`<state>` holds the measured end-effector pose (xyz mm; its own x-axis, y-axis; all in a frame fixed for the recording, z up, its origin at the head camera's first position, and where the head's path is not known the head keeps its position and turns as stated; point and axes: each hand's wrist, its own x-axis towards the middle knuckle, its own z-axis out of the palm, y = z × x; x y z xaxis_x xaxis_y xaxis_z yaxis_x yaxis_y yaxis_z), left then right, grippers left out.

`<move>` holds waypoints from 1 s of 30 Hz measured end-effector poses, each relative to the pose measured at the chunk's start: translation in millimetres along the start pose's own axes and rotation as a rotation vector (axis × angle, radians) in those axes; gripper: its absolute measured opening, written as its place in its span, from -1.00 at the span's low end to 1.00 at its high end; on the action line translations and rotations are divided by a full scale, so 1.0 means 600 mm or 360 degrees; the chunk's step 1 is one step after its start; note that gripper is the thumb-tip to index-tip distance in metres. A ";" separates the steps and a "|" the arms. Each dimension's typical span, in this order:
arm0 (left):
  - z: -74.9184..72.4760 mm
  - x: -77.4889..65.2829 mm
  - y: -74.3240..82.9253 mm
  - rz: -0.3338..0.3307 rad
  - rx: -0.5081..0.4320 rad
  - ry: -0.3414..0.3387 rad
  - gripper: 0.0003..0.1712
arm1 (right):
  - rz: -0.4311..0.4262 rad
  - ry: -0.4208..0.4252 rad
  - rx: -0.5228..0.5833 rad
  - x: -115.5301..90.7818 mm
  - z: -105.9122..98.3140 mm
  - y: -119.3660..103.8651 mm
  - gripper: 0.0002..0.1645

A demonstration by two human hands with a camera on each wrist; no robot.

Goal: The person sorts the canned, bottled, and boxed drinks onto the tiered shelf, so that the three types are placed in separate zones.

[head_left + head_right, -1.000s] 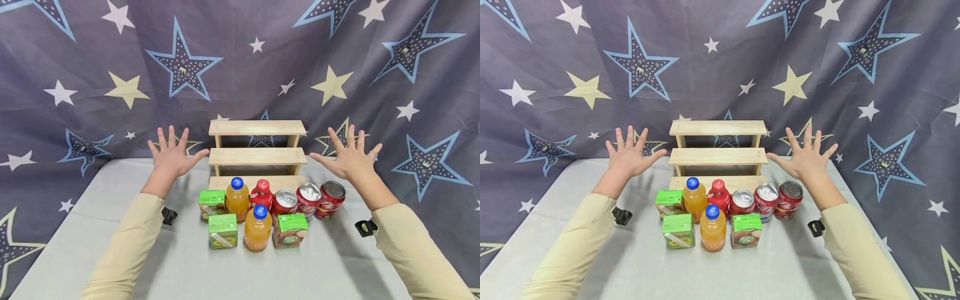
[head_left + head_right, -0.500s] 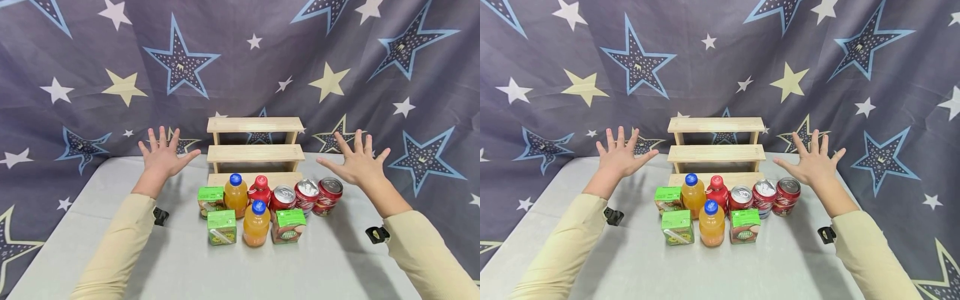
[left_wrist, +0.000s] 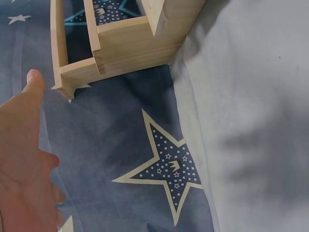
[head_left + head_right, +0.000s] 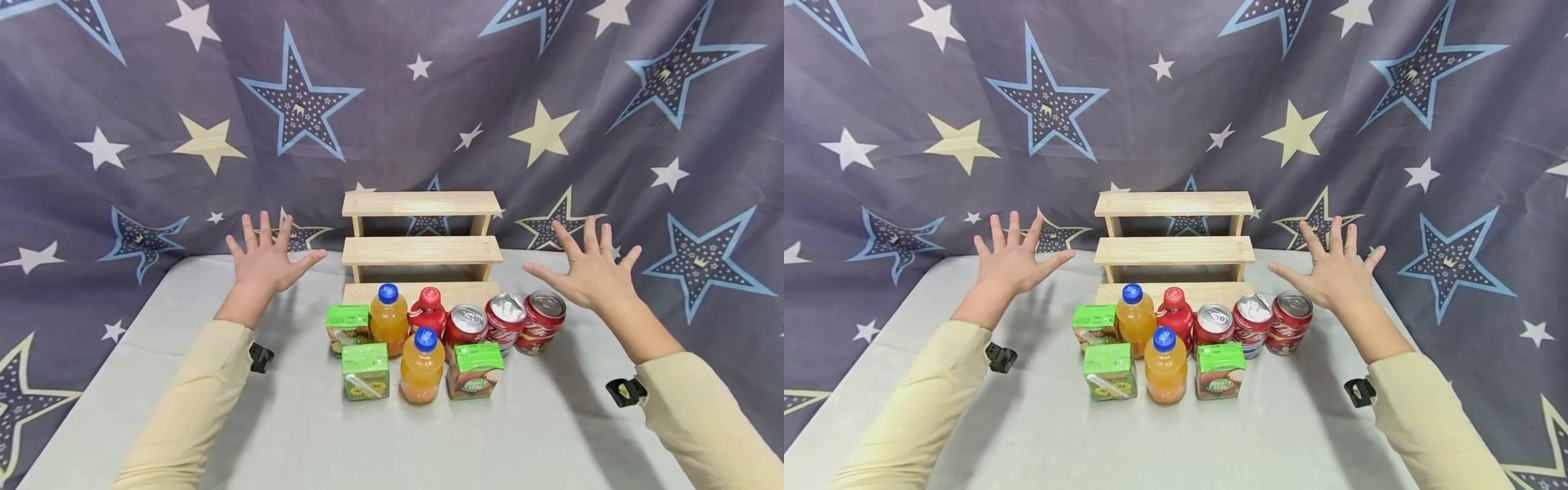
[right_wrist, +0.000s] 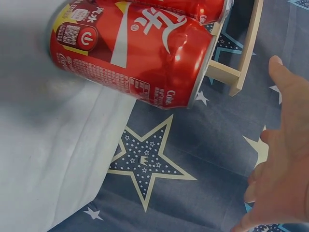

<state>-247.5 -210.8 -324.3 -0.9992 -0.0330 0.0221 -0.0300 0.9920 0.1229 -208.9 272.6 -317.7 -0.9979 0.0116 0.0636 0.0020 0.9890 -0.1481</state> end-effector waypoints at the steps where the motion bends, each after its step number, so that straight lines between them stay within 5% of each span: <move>1: 0.000 0.000 0.000 0.0000 -0.0004 0.0010 0.23 | -0.0006 0.0005 0.0001 0.000 0.001 0.000 0.21; 18: 0.014 0.013 0.004 -0.0002 -0.0124 0.0023 0.27 | -0.0043 -0.0197 0.0109 -0.015 0.021 0.014 0.22; 30: 0.076 0.041 0.019 0.0098 -0.1061 -0.0106 0.11 | -0.0293 -0.0339 0.0528 -0.032 0.055 0.033 0.12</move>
<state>-273.6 -195.0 -367.4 -0.9987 0.0501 -0.0102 0.0280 0.7036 0.7101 -191.7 287.1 -354.6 -0.9709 -0.2254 -0.0814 -0.1631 0.8703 -0.4647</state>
